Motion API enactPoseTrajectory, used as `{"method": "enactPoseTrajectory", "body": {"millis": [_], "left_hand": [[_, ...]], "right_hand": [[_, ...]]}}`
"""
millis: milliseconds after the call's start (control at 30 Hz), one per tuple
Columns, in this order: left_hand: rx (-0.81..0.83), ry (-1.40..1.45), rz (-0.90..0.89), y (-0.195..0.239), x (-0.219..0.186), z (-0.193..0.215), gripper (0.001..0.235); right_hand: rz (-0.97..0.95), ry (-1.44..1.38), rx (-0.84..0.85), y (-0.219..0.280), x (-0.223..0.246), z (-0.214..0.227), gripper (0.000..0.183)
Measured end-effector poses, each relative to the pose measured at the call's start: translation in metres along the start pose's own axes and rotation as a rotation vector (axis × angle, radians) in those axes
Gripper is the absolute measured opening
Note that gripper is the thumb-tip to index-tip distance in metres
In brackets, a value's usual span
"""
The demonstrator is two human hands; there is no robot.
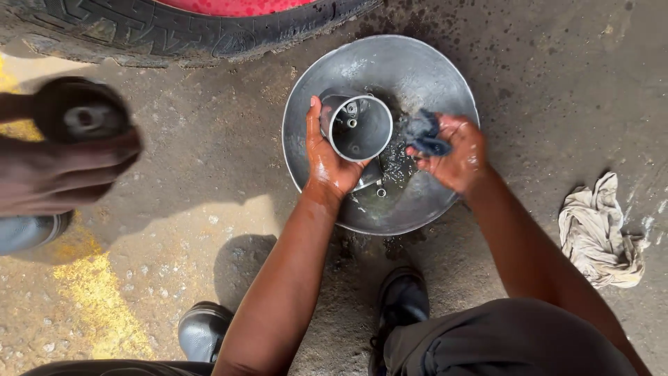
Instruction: The person washes cylindrical metal parts and a small cap in a metal bowl filled with soapy water. They scrub the parts with a cloth, rinse them, and place them aside. The camera pans to show a red vehicle wheel and the front of a tractor.
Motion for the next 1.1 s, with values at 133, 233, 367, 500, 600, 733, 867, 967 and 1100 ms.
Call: {"method": "enactPoseTrajectory", "body": {"millis": [133,233,367,500,600,733,867,967,1100], "left_hand": [[-0.009,0.029,-0.013,-0.007,0.010,-0.006,0.063],[-0.010,0.067,0.017,-0.014,0.023,-0.007,0.068],[0.150,0.154,0.038,-0.025,0.048,0.005,0.061],[0.173,0.209,0.050,-0.029,0.068,0.007,0.054],[0.106,0.213,0.070,-0.023,0.074,-0.003,0.056],[0.135,0.187,0.106,-0.014,0.071,-0.020,0.063],[0.091,0.177,0.126,-0.011,0.071,-0.027,0.065],[0.097,0.147,0.136,-0.012,0.075,-0.023,0.065],[0.147,0.123,0.109,-0.014,0.077,-0.010,0.062]], "right_hand": [[0.190,0.305,0.227,0.063,0.053,-0.057,0.021],[0.424,0.884,0.254,0.097,0.071,-0.103,0.030],[0.741,1.394,0.452,0.104,0.070,-0.148,0.030],[1.145,1.773,0.379,0.111,0.066,-0.165,0.023],[1.119,1.745,0.345,0.115,0.071,-0.168,0.015],[1.168,1.698,0.356,0.122,0.082,-0.170,0.010],[1.231,1.621,0.349,0.124,0.085,-0.170,0.013],[1.253,1.564,0.359,0.118,0.084,-0.169,0.012],[1.360,1.517,0.289,0.101,0.084,-0.150,0.014]]}}
Point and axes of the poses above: each hand's wrist, its own y-axis away from the middle knuckle, its own z-axis out of the back of the hand, x = y × z, the point moved 1 cm from there along -y, towards the middle knuckle, and after that the axes turned 2 degrees about -x, right-handed, at the moved point
